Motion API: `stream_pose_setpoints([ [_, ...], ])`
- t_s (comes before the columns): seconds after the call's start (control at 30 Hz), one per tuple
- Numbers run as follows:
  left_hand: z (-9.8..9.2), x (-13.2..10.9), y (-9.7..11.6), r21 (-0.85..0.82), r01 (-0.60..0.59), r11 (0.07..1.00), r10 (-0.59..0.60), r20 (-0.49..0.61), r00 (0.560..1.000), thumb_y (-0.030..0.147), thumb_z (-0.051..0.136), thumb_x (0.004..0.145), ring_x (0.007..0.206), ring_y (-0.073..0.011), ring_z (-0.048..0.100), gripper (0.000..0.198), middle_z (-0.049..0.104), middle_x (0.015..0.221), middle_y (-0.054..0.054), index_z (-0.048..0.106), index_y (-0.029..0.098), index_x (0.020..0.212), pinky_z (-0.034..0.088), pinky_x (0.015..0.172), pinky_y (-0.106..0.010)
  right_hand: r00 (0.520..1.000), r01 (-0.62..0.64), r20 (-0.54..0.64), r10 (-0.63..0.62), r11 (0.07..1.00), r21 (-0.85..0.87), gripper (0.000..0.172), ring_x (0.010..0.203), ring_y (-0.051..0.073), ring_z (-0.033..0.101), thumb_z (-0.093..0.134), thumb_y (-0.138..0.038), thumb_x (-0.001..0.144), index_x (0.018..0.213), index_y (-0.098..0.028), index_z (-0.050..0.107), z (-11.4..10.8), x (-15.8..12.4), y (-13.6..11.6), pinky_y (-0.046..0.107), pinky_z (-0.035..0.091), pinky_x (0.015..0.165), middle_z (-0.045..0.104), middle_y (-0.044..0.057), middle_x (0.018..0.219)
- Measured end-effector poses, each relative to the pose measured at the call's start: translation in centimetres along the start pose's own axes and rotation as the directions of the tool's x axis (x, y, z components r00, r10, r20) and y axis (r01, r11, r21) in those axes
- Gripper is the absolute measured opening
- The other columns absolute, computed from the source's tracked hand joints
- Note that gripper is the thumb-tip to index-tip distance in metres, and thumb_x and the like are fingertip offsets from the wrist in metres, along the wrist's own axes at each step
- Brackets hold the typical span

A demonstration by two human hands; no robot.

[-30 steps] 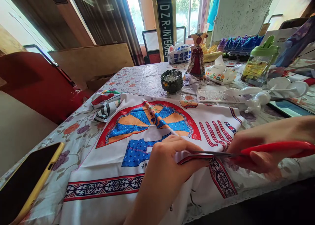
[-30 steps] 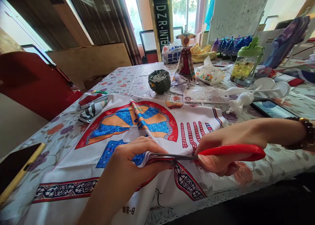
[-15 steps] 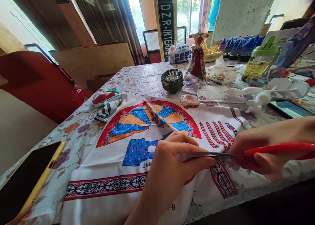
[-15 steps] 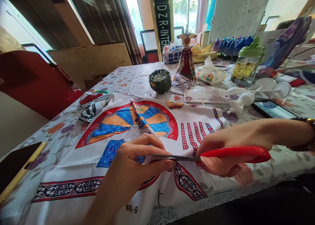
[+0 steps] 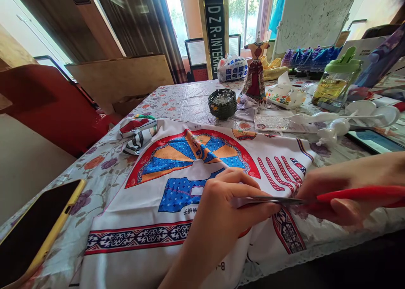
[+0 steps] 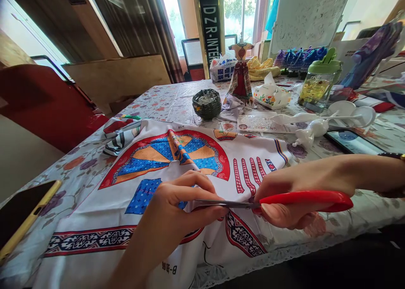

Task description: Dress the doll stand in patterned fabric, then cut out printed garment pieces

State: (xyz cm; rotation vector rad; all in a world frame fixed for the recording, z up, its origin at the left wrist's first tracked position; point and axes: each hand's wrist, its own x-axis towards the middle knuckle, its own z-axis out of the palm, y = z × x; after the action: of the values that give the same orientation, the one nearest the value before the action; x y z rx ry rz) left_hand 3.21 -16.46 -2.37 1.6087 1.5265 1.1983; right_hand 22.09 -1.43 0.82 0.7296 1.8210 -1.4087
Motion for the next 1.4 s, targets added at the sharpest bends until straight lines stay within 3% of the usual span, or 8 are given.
stream_pose_setpoints([
  [0.13, 0.0, 0.1, -0.1, -0.004, -0.006, 1.0, 0.006, 0.014, 1.0, 0.025, 0.074, 0.071, 0.08, -0.0162, 0.057, 0.005, 0.063, 0.077, -0.002, 0.074, 0.019, 0.072, 0.044, 0.076, -0.031, 1.0, -0.021, 0.017, 0.021, 0.999, 0.042, 0.036, 0.06, 0.009, 0.044, 0.06, -0.039, 0.057, 0.084, -0.018, 0.046, -0.2, 0.0, 0.5, 0.019, 0.041, 0.051, 0.043, -0.002, 0.069],
  [0.3, 0.0, 0.0, -0.2, -0.02, 0.013, 1.0, -0.012, 0.046, 0.999, 0.025, 0.073, 0.073, 0.082, -0.0158, 0.057, 0.006, 0.065, 0.08, -0.002, 0.074, 0.019, 0.074, 0.044, 0.076, -0.03, 0.997, 0.039, 0.069, -0.044, 0.997, 0.07, 0.036, 0.058, 0.008, 0.046, 0.062, -0.037, 0.057, 0.082, -0.019, 0.043, -0.4, 0.1, 1.1, 0.019, 0.041, 0.052, 0.043, -0.003, 0.069],
  [0.5, -0.1, 0.0, -0.3, -0.031, 0.009, 0.999, -0.007, 0.067, 0.998, 0.025, 0.071, 0.074, 0.079, -0.0149, 0.058, 0.007, 0.065, 0.079, -0.002, 0.075, 0.02, 0.076, 0.045, 0.074, -0.028, 0.999, -0.017, 0.046, 0.015, 0.998, 0.056, 0.037, 0.061, 0.008, 0.048, 0.063, -0.039, 0.059, 0.084, -0.018, 0.045, -0.5, 0.1, 1.5, 0.017, 0.04, 0.053, 0.044, -0.002, 0.071],
  [0.77, 0.0, 0.1, -0.3, -0.026, 0.022, 0.999, -0.02, 0.071, 0.997, 0.025, 0.072, 0.074, 0.08, -0.0146, 0.058, 0.007, 0.065, 0.078, -0.002, 0.075, 0.02, 0.075, 0.044, 0.076, -0.028, 0.995, -0.03, 0.095, 0.026, 0.999, 0.042, 0.034, 0.051, 0.003, 0.034, 0.059, -0.038, 0.049, 0.066, -0.017, 0.039, -0.2, 0.7, 0.8, 0.014, 0.029, 0.043, 0.035, -0.003, 0.062],
  [1.03, 0.0, 0.1, -0.3, -0.025, 0.027, 0.999, -0.025, 0.073, 0.997, 0.027, 0.073, 0.073, 0.078, -0.0141, 0.058, 0.009, 0.066, 0.078, -0.002, 0.075, 0.019, 0.074, 0.044, 0.076, -0.029, 0.993, -0.073, 0.099, 0.06, 0.988, 0.137, 0.033, 0.05, 0.004, 0.036, 0.058, -0.03, 0.046, 0.071, -0.017, 0.041, 0.2, 0.3, 0.2, 0.015, 0.031, 0.043, 0.038, -0.004, 0.061],
  [1.4, 0.0, 0.0, -0.3, -0.036, 0.019, 0.999, -0.017, 0.057, 0.998, 0.025, 0.074, 0.071, 0.079, -0.0157, 0.057, 0.007, 0.066, 0.078, -0.003, 0.075, 0.019, 0.075, 0.045, 0.075, -0.03, 0.996, -0.038, 0.084, 0.028, 0.992, 0.119, 0.027, 0.045, 0.002, 0.033, 0.054, -0.028, 0.056, 0.077, -0.018, 0.04, 0.1, 0.0, 0.5, 0.011, 0.026, 0.036, 0.038, -0.005, 0.059],
])
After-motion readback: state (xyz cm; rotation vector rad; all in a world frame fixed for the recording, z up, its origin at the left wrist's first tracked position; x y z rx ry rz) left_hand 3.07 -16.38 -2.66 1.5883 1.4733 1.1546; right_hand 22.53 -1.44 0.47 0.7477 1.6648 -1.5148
